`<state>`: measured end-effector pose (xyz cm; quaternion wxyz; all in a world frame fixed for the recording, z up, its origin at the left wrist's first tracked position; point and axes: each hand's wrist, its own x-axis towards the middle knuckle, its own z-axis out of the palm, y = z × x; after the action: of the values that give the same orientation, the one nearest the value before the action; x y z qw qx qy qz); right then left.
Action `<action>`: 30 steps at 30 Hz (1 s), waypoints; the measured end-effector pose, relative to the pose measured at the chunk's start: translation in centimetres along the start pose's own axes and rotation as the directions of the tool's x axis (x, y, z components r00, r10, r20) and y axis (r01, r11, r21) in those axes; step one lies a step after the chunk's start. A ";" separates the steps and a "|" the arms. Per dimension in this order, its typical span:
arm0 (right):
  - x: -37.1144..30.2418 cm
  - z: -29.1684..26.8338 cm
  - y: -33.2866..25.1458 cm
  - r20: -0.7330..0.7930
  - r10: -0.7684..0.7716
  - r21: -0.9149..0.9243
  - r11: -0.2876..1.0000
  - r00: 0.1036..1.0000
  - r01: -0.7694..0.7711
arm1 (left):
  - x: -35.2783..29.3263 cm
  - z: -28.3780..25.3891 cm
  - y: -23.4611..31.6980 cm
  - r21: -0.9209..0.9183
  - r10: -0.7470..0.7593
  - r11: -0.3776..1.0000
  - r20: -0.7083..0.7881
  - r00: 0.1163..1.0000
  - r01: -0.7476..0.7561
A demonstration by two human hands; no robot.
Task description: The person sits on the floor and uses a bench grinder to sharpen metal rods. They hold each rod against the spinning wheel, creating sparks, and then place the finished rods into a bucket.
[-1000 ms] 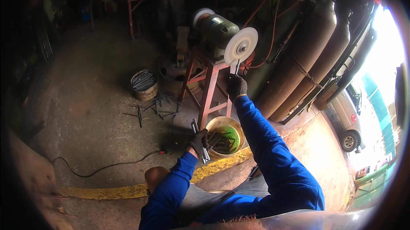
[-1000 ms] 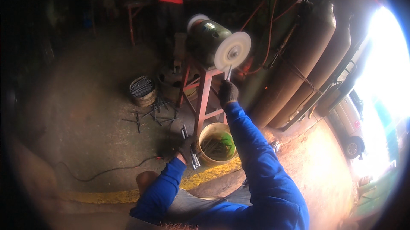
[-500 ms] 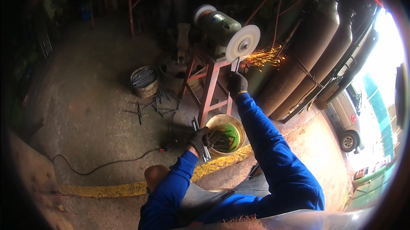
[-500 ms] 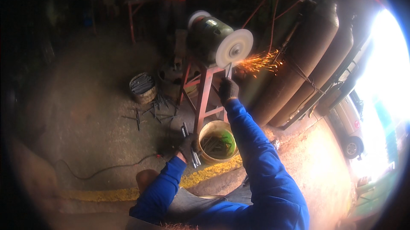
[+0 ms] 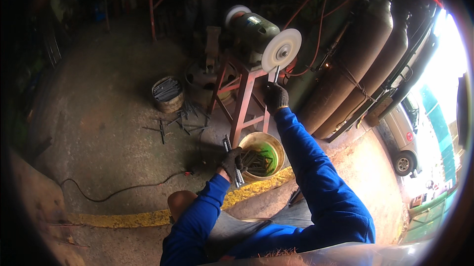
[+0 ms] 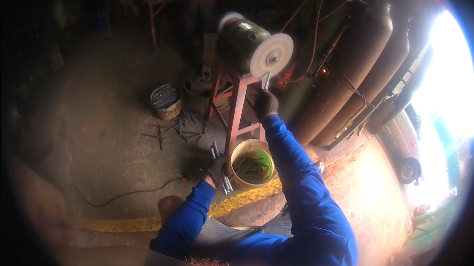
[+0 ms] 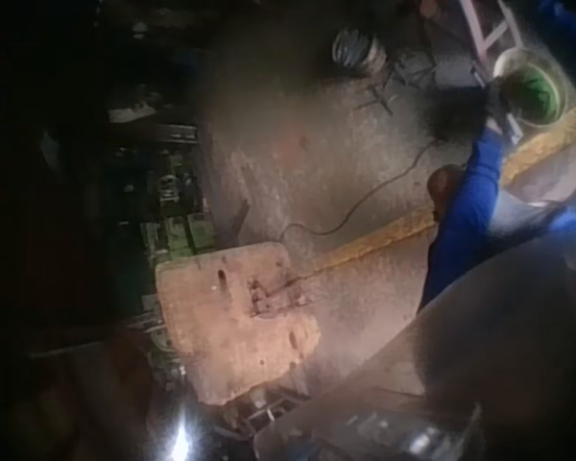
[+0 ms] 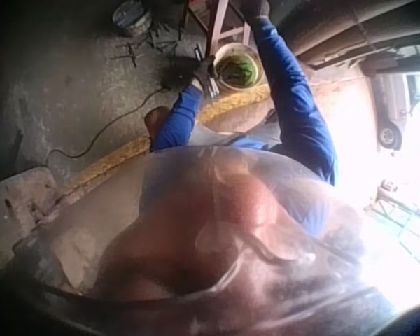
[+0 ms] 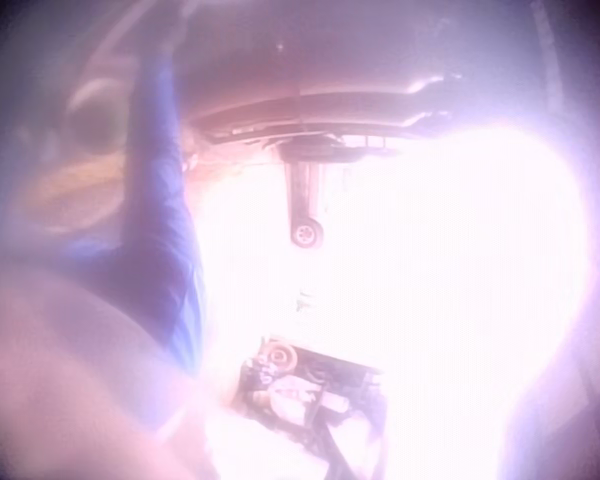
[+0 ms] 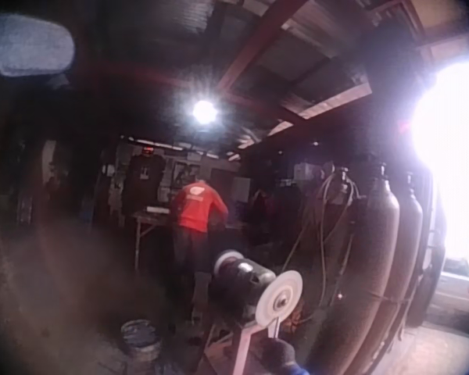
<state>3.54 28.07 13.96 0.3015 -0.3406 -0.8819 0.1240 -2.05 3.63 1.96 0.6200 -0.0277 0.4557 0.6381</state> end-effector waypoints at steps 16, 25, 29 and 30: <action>0.5 0.7 1.2 -0.002 -0.109 0.027 0.994 0.994 0.109 | 0.8 -0.5 -0.3 0.008 -0.010 1.000 0.065 0.998 0.009; 1.1 1.8 3.2 0.016 -0.227 -0.289 0.931 0.974 0.221 | 0.7 -0.7 -0.4 -0.004 -0.008 1.000 0.042 0.999 0.009; 0.3 0.8 5.9 0.131 0.034 0.570 0.815 0.991 -0.103 | 4.8 -2.6 -1.3 -0.002 0.112 0.994 0.194 0.975 -0.114; -0.9 -0.1 8.4 0.311 0.237 0.932 0.112 0.920 -0.344 | 4.8 -0.7 -1.3 0.028 0.158 0.986 0.142 0.977 -0.164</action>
<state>8.54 33.66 10.07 0.3805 -0.2284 -0.5238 0.7272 -2.41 6.69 -2.05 0.5970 0.0665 0.4246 0.6774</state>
